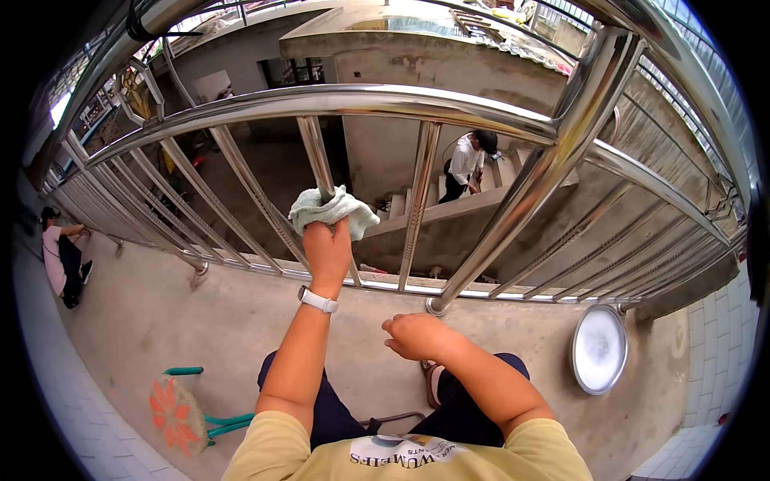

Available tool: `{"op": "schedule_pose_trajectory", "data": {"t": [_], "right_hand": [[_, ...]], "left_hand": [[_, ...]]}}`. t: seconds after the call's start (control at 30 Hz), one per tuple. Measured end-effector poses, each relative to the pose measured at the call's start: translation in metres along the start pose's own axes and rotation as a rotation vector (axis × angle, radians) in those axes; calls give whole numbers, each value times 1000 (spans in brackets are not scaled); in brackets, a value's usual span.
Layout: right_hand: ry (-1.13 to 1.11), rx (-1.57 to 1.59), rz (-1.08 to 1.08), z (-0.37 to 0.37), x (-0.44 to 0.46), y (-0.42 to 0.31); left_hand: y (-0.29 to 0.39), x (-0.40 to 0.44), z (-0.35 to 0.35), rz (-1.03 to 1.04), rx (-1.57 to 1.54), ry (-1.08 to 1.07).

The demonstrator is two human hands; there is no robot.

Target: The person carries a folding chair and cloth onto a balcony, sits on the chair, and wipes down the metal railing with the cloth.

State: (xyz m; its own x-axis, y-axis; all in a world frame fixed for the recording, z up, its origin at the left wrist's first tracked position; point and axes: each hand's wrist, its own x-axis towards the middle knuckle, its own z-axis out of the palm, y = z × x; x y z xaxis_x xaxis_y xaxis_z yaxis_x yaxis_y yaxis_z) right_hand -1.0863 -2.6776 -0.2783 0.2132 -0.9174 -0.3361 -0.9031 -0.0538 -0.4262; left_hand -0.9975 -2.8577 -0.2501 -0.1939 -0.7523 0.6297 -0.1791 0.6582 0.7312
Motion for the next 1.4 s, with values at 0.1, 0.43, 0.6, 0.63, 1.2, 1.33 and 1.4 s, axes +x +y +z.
{"op": "schedule_pose_trajectory", "data": {"t": [0.1,0.43,0.6,0.63,1.2,1.33,1.4], "right_hand": [[-6,-3,12,-1,-1,-1],[9,-17,-16,-1,2,-8],[9,-25,-33,0,7,-16],[16,-19,-39,0,8,-16],[49,-6,-52,3,13,-7],[59,-9,-49,5,12,-3],[51,-14,-42,3,11,-2]], "left_hand": [[-9,-7,7,-2,32,42],[-78,-45,21,-159,21,-170],[-95,-61,19,-168,33,-286],[-98,-65,15,-172,34,-279],[-21,-18,-5,-244,-18,-184],[-7,-2,-10,-88,-112,-87],[-7,-4,-7,-86,-139,-70]]}}
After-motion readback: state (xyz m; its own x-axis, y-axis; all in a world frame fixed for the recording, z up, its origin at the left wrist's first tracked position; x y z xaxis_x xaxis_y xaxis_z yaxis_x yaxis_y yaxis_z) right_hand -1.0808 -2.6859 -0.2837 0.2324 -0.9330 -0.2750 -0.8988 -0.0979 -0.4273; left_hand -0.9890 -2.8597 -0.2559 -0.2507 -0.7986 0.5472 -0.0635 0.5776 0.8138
